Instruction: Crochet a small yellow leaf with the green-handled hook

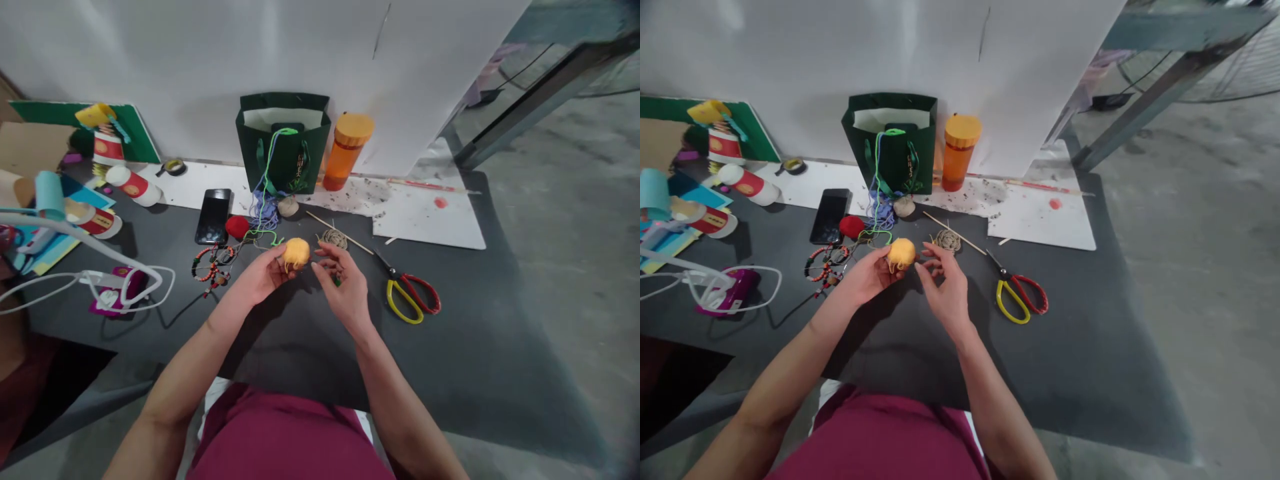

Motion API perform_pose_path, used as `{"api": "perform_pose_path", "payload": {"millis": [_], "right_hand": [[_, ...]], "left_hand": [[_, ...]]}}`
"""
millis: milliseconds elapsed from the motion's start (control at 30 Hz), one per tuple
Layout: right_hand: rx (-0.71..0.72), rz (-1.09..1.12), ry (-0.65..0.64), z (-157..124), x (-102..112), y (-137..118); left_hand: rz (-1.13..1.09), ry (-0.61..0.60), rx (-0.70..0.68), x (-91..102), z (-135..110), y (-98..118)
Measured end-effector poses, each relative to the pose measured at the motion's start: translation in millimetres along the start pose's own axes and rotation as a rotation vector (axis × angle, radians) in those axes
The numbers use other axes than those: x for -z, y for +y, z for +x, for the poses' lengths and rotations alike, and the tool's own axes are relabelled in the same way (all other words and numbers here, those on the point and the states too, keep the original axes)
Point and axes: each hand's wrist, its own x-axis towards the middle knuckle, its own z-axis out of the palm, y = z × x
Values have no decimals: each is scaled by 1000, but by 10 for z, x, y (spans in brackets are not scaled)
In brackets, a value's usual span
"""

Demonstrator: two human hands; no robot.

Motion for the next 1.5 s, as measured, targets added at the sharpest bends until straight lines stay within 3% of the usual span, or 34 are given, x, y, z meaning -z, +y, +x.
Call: {"api": "perform_pose_path", "payload": {"millis": [100,300,567,767,900,1000,1233,1300,1367,1433,1500], "right_hand": [[-24,62,-44,-56,-72,60],[127,-150,72,-141,-136,95],[138,-165,148,-135,-100,32],[161,-28,20,-118,-10,-21],[87,-79,131,-101,-18,12],[77,-66,127,-73,-48,70],[-111,225,165,-32,-39,115],[-34,180,221,-70,-34,67],[152,74,264,-124,-34,10],[356,-28,233,-170,-41,-31],[464,-99,172,-193,-58,-42]], "left_hand": [[-148,-23,65,14,-60,-96],[-293,-52,98,-35,-71,-211],[-335,-47,83,-85,-126,-158],[-322,-4,111,-121,-146,-106],[-322,8,138,-151,-170,-81],[-303,-10,162,-177,-198,-63],[-271,-61,279,-180,-199,-15],[-272,-69,277,-169,-195,-24],[-279,-68,244,-156,-200,-47],[-291,-64,178,-143,-212,-75],[-302,-62,88,-130,-224,-100]]}}
